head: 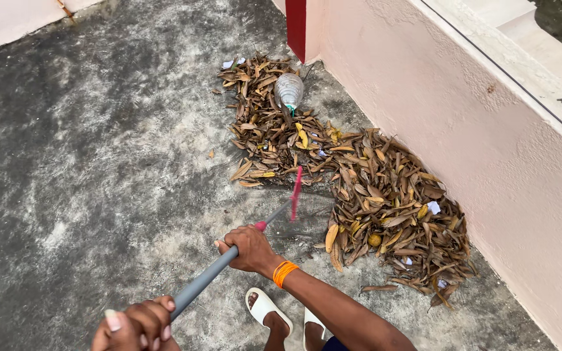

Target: The person uses a rake to sweep dry leaves and plastic bottles into a pile on a concrete surface.

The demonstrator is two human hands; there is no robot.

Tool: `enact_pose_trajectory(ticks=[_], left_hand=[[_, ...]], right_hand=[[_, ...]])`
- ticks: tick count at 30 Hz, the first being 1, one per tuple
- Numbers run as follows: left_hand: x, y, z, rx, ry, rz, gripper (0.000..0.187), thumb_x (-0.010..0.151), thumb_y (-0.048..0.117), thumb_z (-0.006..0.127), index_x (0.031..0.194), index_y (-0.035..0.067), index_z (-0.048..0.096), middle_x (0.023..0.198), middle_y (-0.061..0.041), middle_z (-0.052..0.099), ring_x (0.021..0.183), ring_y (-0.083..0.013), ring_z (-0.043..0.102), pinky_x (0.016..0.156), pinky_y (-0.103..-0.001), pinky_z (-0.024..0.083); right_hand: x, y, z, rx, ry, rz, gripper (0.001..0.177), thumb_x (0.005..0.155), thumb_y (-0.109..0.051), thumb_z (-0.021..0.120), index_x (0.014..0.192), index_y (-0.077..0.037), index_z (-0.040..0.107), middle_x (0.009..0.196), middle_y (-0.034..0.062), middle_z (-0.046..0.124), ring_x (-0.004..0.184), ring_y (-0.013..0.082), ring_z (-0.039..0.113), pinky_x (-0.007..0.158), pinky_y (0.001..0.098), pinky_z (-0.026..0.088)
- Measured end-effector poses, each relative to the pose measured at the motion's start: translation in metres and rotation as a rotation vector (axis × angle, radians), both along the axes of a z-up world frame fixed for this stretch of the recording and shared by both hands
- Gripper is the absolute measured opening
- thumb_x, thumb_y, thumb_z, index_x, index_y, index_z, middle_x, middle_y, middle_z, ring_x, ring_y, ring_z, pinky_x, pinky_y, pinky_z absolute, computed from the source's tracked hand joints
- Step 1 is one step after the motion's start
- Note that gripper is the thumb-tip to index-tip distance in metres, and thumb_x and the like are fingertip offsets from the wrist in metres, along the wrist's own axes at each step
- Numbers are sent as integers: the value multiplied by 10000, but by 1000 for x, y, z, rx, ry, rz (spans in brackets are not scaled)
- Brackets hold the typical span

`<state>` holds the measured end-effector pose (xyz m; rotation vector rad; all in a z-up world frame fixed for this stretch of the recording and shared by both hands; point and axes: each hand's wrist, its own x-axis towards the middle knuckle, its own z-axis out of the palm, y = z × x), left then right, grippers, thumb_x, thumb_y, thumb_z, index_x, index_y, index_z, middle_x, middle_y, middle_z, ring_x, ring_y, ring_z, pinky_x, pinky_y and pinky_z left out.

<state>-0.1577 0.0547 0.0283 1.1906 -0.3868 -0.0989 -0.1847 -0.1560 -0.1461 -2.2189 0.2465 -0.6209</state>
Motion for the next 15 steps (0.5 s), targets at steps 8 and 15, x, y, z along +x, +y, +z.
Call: enact_pose_trajectory(ticks=[8,15], left_hand=[[-37,-30,-20,323,-250,124,412,1079,218,549,705,95,426,665,-71,575,613,-118,526,843,-415,541],[11,-17,-71,397,-86,251,408,1069,154,539,673,70,490,653,-80,563,643,-127,519,674,-339,470]], right_hand=[[56,37,24,78,-120,131,376,912,-374,741,707,-122,552,686,50,601,665,266,627,686,429,487],[84,64,-21,-28,82,281,400,938,-473,683,787,-110,606,796,86,647,814,312,677,810,480,520]])
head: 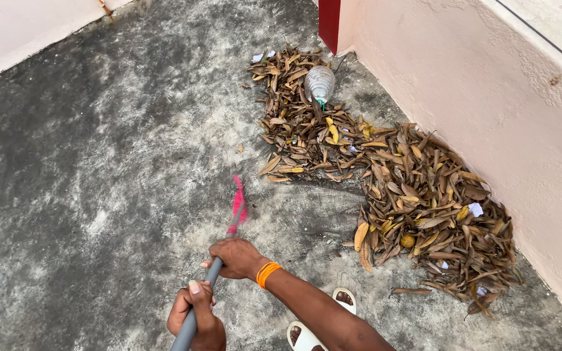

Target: The person uses a rake to sweep dry leaves and plastic bottles into a pile on a concrete surface.

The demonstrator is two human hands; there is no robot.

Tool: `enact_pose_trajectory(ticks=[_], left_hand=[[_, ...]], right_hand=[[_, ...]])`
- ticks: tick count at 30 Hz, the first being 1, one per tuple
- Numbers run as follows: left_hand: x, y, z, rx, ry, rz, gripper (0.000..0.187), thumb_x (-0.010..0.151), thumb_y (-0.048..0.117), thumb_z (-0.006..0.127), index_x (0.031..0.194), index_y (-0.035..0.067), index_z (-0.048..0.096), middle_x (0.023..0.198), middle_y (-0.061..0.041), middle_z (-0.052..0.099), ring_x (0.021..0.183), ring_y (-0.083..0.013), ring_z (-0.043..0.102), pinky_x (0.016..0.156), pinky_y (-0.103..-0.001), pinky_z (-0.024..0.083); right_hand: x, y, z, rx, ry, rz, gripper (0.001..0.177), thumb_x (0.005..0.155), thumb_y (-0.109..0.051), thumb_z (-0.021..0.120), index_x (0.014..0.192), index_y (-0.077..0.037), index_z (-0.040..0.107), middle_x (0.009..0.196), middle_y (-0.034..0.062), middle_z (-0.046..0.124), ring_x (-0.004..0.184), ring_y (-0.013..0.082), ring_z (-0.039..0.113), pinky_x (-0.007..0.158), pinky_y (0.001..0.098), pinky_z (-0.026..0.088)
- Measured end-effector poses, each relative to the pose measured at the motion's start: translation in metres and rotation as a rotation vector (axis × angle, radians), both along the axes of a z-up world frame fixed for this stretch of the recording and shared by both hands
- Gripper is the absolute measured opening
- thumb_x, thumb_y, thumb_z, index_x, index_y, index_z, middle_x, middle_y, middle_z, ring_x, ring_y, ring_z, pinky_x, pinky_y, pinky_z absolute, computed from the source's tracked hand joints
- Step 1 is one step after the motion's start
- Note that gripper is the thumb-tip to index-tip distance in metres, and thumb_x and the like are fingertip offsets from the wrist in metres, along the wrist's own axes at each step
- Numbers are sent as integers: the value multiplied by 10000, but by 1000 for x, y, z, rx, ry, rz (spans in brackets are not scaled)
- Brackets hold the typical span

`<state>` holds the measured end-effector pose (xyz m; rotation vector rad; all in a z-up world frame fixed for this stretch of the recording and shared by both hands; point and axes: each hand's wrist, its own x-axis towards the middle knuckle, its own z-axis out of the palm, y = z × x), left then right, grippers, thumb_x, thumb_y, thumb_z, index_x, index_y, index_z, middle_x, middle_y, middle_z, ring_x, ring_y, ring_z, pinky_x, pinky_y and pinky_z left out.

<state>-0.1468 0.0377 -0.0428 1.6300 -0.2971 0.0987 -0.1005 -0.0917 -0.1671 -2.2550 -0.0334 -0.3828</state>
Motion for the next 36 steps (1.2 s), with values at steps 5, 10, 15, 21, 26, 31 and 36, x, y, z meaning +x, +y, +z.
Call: enact_pose_trajectory(ticks=[5,10,15,21,26,31,36], left_hand=[[19,44,-21,-291,102,-55,507,1157,186,486,658,120,424,565,-23,416,549,-136,432,815,-431,516],[37,101,2,-269,189,-187,513,1123,209,472,618,143,412,499,-44,413,450,-186,461,777,-508,542],[36,105,33,-185,42,-285,423,1137,232,424,726,134,434,554,-17,462,510,-131,503,819,-515,584],[-16,28,55,63,-28,-134,402,1045,165,528,655,68,501,637,-63,592,638,-136,583,739,-433,505],[-1,18,26,-202,55,-159,466,1102,170,513,648,86,450,568,-27,450,539,-116,425,659,-394,464],[11,47,10,-360,237,-54,494,1113,204,438,628,138,376,504,-4,352,463,-138,380,668,-420,506],[-8,73,31,-443,333,-18,494,1143,217,411,654,152,376,498,-15,341,474,-146,366,732,-452,506]], right_hand=[[-14,9,-10,-43,129,4,491,995,-479,638,674,-111,590,706,123,630,727,327,671,833,497,519],[-31,15,24,92,-36,-54,535,981,-322,641,521,-146,432,487,51,503,433,252,544,555,429,499],[-25,14,60,88,-282,-20,519,960,-245,670,529,-157,395,462,26,451,385,208,462,443,383,399],[-17,10,35,161,-173,48,469,974,-301,672,624,-96,436,593,99,518,558,289,555,575,443,449],[-36,11,-9,148,200,-16,482,980,-413,631,638,-83,551,634,117,600,604,342,599,645,477,495],[-68,10,-18,84,512,-22,499,989,-456,573,615,-129,608,554,89,605,505,280,614,618,429,536],[-89,12,-3,-41,238,-8,495,990,-405,595,563,-153,584,505,64,588,418,257,558,555,434,505]])
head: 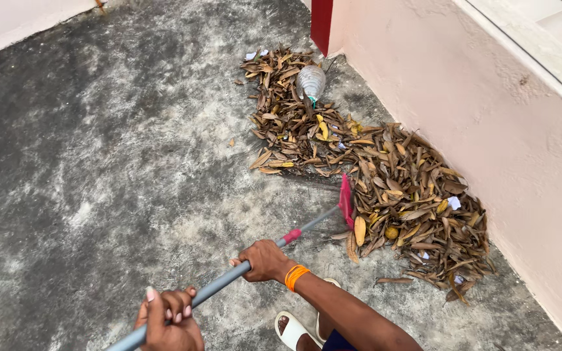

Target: The person uses a rake to sweep dry leaves and plastic bottles into a pile on a concrete surface.

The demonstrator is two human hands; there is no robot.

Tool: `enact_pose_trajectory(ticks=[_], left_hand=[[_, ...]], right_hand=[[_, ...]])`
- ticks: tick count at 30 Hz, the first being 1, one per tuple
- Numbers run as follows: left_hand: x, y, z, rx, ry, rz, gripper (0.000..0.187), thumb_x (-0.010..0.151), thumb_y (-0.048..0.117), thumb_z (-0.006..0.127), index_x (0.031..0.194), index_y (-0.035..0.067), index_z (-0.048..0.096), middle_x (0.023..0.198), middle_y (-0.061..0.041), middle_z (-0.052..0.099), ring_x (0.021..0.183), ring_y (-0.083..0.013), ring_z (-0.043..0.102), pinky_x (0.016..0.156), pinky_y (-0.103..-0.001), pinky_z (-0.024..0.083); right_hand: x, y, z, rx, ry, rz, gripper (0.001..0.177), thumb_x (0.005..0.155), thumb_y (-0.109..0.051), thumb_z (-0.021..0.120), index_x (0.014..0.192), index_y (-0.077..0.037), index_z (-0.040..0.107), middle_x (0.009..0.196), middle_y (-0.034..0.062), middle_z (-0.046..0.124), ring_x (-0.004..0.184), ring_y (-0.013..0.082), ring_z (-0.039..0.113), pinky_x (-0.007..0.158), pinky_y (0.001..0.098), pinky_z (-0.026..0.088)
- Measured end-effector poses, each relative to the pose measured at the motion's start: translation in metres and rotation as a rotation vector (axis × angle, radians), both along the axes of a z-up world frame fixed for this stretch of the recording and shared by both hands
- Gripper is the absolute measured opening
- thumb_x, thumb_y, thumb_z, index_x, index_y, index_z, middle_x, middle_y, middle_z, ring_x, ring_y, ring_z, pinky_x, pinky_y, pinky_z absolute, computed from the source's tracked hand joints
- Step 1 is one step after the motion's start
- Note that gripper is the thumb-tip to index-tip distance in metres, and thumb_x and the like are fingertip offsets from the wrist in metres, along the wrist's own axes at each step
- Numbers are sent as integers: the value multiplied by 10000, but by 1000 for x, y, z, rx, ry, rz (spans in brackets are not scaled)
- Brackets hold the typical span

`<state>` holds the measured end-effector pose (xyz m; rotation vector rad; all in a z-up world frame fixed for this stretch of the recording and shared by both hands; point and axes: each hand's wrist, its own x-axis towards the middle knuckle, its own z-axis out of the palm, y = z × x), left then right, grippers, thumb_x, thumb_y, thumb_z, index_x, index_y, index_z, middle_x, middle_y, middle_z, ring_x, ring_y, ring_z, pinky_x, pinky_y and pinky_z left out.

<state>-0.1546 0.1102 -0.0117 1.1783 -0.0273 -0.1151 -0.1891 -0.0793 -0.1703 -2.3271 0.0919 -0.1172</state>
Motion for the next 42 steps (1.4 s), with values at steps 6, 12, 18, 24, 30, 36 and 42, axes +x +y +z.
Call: enact_pose_trajectory(ticks=[6,12,18,24,30,36,42], left_hand=[[-23,-5,51,39,-286,-82,468,1131,158,467,669,121,405,559,-4,384,526,-120,399,755,-407,515],[-47,-15,49,402,-452,-179,394,1023,122,576,647,85,463,594,-40,519,553,-94,454,576,-294,416],[-30,3,-1,165,-261,-245,439,1073,156,531,652,104,420,580,3,437,553,-93,413,646,-321,460],[-19,31,-33,-27,-67,-162,480,1101,196,470,630,121,418,522,0,377,484,-134,377,693,-433,507],[-28,47,23,-84,-107,-68,460,1120,202,475,668,152,406,529,-1,362,490,-145,394,695,-457,495],[-61,22,85,24,-289,-105,459,1125,146,505,675,124,419,551,-6,385,524,-116,401,756,-409,516],[-124,-20,59,311,-280,-70,392,1028,111,567,652,70,461,628,-37,546,574,-102,444,600,-301,410]], right_hand=[[18,15,47,41,-244,-64,461,953,-318,651,550,-127,531,504,90,559,434,285,538,515,425,451],[29,34,41,181,-319,-46,448,978,-294,648,627,-72,484,593,95,552,530,284,553,557,429,447],[-5,54,-2,159,-21,-173,392,936,-339,674,649,-81,601,612,115,612,548,325,601,579,461,479],[-43,46,-20,-43,7,-169,353,925,-367,663,658,-138,684,563,130,637,541,336,632,628,476,516],[-37,48,18,-52,-113,-116,419,941,-316,627,559,-144,609,460,57,560,382,262,540,518,431,491],[-20,52,59,63,-376,-106,430,965,-241,647,579,-105,515,537,59,556,440,264,527,503,423,456],[-54,42,39,211,-262,-29,394,950,-274,676,654,-67,518,626,118,575,572,320,580,573,444,467]])
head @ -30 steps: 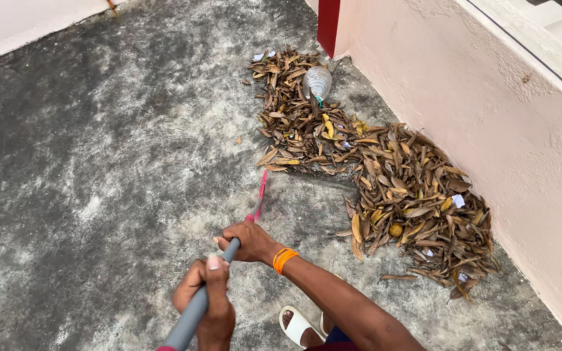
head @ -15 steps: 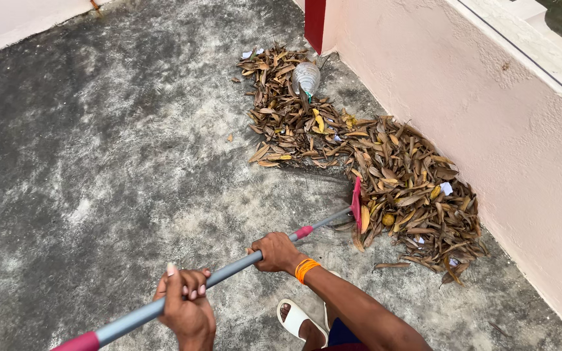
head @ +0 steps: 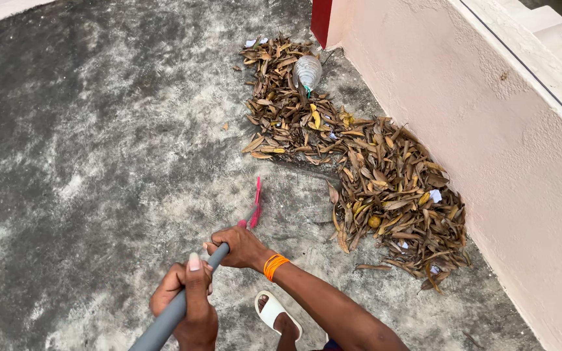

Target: The person uses a rake to sweep dry leaves and plastic bottles into a pile on a concrete surface.

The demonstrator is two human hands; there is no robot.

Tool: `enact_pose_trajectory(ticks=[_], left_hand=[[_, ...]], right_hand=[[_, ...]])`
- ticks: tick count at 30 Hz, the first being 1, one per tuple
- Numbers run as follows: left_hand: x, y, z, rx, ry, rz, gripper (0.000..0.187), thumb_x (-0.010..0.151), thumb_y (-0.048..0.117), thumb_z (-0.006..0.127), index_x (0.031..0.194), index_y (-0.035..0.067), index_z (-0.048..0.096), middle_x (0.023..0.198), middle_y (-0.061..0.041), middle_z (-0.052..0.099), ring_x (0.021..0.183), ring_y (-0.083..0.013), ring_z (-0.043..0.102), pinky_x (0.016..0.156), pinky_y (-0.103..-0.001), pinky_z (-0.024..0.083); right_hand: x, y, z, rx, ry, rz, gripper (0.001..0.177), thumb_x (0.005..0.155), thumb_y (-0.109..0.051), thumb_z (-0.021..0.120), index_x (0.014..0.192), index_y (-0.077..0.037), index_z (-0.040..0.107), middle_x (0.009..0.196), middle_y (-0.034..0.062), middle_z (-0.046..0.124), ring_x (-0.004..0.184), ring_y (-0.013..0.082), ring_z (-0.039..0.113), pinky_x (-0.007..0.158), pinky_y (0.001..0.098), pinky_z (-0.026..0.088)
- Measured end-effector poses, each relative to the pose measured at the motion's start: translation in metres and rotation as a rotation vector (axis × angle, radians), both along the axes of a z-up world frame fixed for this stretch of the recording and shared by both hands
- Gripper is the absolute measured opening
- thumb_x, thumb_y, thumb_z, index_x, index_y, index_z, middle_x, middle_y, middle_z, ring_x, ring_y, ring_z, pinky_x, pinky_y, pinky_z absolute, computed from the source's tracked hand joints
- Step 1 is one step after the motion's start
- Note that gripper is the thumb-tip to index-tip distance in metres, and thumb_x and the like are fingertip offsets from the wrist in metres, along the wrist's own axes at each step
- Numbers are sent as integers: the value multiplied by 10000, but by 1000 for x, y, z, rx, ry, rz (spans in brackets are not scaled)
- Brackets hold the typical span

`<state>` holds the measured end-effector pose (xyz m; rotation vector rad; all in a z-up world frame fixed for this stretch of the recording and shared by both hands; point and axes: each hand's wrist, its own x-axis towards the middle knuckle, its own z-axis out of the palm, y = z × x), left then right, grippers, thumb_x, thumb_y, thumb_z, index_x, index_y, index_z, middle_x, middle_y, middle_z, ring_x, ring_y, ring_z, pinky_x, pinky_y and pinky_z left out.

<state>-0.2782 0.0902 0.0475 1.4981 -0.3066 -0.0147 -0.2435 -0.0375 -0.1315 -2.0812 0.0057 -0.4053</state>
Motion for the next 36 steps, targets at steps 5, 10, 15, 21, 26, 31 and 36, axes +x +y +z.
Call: enact_pose_trajectory(ticks=[5,10,15,21,26,31,36], left_hand=[[-26,-8,-47,-139,86,-19,449,1081,137,543,647,102,437,559,-8,437,535,-100,396,706,-337,492],[-49,-2,-69,-274,171,43,455,1095,147,489,649,136,397,537,0,369,485,-133,377,708,-409,495],[-66,16,-22,-342,176,147,466,1121,192,501,670,156,387,515,-1,348,466,-145,362,689,-446,498],[-91,31,30,-280,73,93,539,1155,175,535,636,128,396,485,-13,362,501,-140,384,764,-458,517],[-124,14,33,-139,-11,114,467,1130,96,523,677,125,414,546,-33,431,537,-125,424,823,-438,532],[-154,8,2,97,-40,101,437,1074,86,516,651,117,416,556,-37,476,551,-108,457,811,-399,546],[-150,22,-55,-138,75,124,469,1099,126,508,641,117,409,525,-21,400,484,-122,403,715,-389,512]], right_hand=[[-65,-15,-36,-29,151,-20,385,941,-309,674,664,-72,552,656,135,621,614,359,613,586,469,477],[-114,-37,-47,-162,269,-17,391,933,-395,664,663,-114,635,598,134,633,595,374,637,619,484,513],[-121,-38,-15,-196,167,55,407,949,-364,623,603,-150,615,511,65,583,457,284,589,574,440,500],[-118,-13,28,-77,-59,16,440,947,-274,654,556,-138,505,474,38,505,393,220,482,464,399,398],[-117,-1,32,-4,-41,98,475,945,-292,675,559,-118,460,500,44,492,420,219,469,478,413,382],[-137,6,-2,87,86,277,487,937,-352,692,618,-89,434,576,80,526,494,266,516,524,434,414],[-174,0,-43,-50,332,240,324,885,-354,671,683,-124,569,683,128,640,676,382,642,663,495,502]])
